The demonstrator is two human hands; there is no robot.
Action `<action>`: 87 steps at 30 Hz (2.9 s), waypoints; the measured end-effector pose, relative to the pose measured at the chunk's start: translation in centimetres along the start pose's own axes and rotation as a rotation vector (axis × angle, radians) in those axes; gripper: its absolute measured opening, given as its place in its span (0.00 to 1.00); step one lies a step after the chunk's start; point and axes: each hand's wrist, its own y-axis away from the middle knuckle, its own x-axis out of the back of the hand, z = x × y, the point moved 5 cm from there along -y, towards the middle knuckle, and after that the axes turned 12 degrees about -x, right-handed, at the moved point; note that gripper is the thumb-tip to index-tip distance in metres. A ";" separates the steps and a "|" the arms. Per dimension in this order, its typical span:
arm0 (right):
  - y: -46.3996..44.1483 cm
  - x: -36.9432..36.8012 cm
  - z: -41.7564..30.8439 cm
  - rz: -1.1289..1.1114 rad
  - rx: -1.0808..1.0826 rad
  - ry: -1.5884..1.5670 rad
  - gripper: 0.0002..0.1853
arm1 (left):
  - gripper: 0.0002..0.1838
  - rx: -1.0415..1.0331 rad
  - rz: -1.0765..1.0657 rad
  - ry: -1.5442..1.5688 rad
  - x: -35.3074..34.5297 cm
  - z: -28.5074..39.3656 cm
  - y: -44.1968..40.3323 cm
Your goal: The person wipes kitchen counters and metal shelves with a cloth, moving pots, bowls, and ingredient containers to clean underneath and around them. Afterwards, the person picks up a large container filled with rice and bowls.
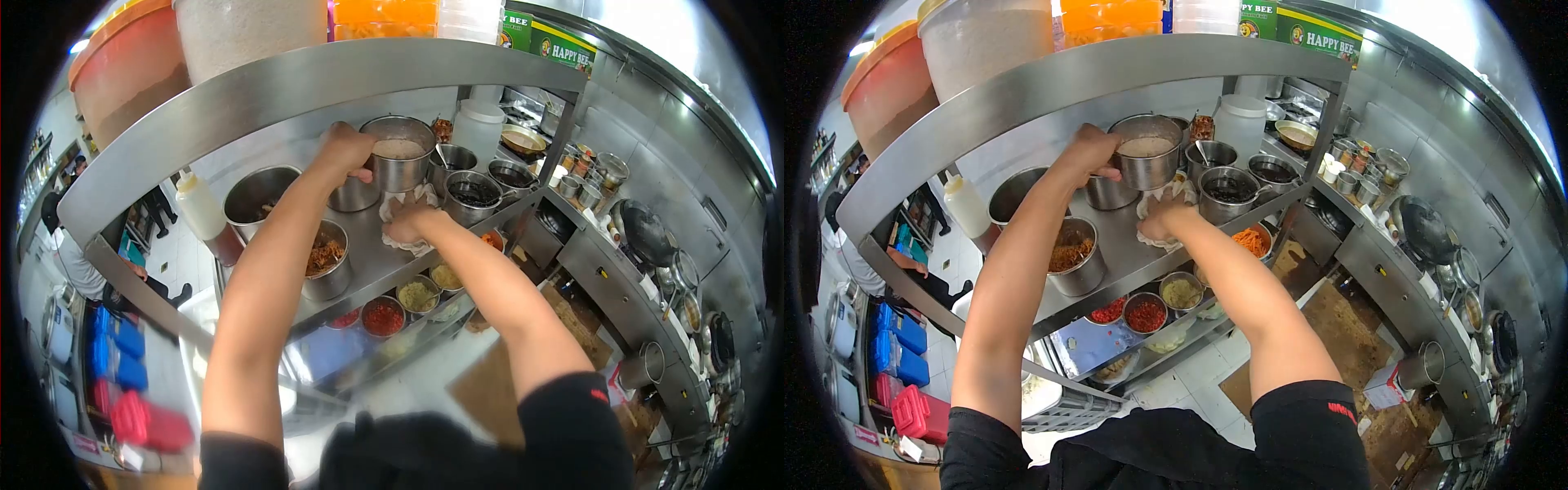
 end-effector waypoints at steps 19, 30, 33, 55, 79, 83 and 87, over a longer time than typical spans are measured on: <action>4.7 1.7 -2.7 -0.732 0.320 -0.503 0.15 | 0.21 0.050 0.062 -0.028 3.5 0.0 3.4; 17.4 4.1 19.9 0.124 0.020 -0.932 0.09 | 0.15 0.088 -0.219 -0.124 -4.4 -3.8 2.1; 16.8 0.4 18.6 0.541 0.180 -1.486 0.13 | 0.20 0.195 -0.439 -0.178 -6.0 -6.1 1.7; 16.5 7.8 3.3 0.513 0.541 -1.360 0.15 | 0.17 0.093 0.293 -0.255 9.5 -5.1 17.8; 7.6 2.6 -5.3 -0.330 0.716 0.188 0.20 | 0.14 0.366 0.260 -0.256 7.9 -11.7 46.6; 10.0 5.5 -3.1 -0.170 0.557 0.308 0.26 | 0.14 0.358 0.168 -0.245 5.8 -11.9 44.0; 12.5 12.3 4.0 -0.234 0.340 0.106 0.25 | 0.12 0.339 0.063 -0.189 3.7 -15.9 41.8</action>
